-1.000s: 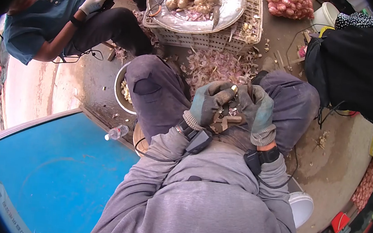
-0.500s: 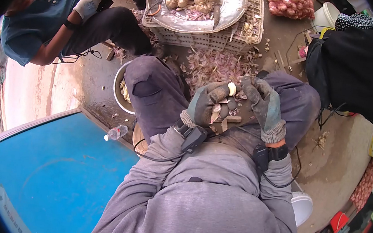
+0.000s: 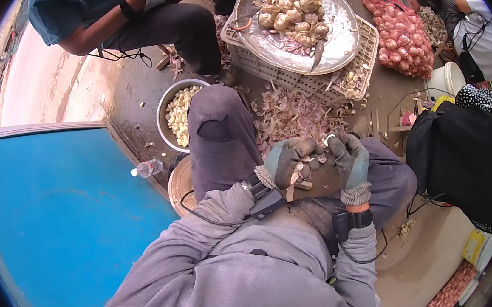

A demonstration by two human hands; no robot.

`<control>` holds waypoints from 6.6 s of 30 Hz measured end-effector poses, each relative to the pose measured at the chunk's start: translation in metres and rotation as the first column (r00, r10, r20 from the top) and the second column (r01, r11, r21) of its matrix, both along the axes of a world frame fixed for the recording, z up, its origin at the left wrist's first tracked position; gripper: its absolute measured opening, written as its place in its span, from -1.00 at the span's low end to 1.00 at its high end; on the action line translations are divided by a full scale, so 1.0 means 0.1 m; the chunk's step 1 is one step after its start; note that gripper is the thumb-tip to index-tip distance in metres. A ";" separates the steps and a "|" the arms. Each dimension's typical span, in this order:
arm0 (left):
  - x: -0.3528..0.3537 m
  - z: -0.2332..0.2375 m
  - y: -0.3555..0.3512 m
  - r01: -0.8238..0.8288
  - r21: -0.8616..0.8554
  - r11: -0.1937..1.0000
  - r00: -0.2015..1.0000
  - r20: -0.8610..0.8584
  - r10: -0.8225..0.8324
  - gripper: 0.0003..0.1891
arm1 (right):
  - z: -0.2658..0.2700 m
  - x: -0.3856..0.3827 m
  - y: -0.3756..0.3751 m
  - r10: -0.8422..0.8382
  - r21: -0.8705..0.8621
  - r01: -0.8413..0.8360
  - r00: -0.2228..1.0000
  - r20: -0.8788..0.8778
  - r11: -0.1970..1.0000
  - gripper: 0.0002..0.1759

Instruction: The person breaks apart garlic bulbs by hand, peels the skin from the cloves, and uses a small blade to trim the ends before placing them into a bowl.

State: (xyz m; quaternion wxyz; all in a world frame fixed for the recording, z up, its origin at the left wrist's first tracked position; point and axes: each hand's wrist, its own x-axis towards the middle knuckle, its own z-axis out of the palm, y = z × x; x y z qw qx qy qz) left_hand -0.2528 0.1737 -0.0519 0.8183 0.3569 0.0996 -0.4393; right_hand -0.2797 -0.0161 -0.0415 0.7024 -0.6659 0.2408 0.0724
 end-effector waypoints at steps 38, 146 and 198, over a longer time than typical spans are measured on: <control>-0.01 -0.61 0.05 -0.254 -0.560 0.789 0.939 -0.338 0.062 -0.34 | 0.69 -0.20 0.30 0.226 -0.129 -0.222 0.974 0.016 0.967 -0.67; -0.29 0.10 -0.18 -0.335 0.495 0.802 0.500 0.814 -0.294 -0.78 | 0.23 -0.56 0.07 -0.107 0.002 0.110 0.967 0.232 0.994 -0.71; -0.30 0.21 -0.14 0.089 0.349 0.933 0.779 0.560 -0.284 -0.68 | 0.14 -0.73 -0.01 -0.260 0.259 0.198 0.937 0.233 0.945 -0.58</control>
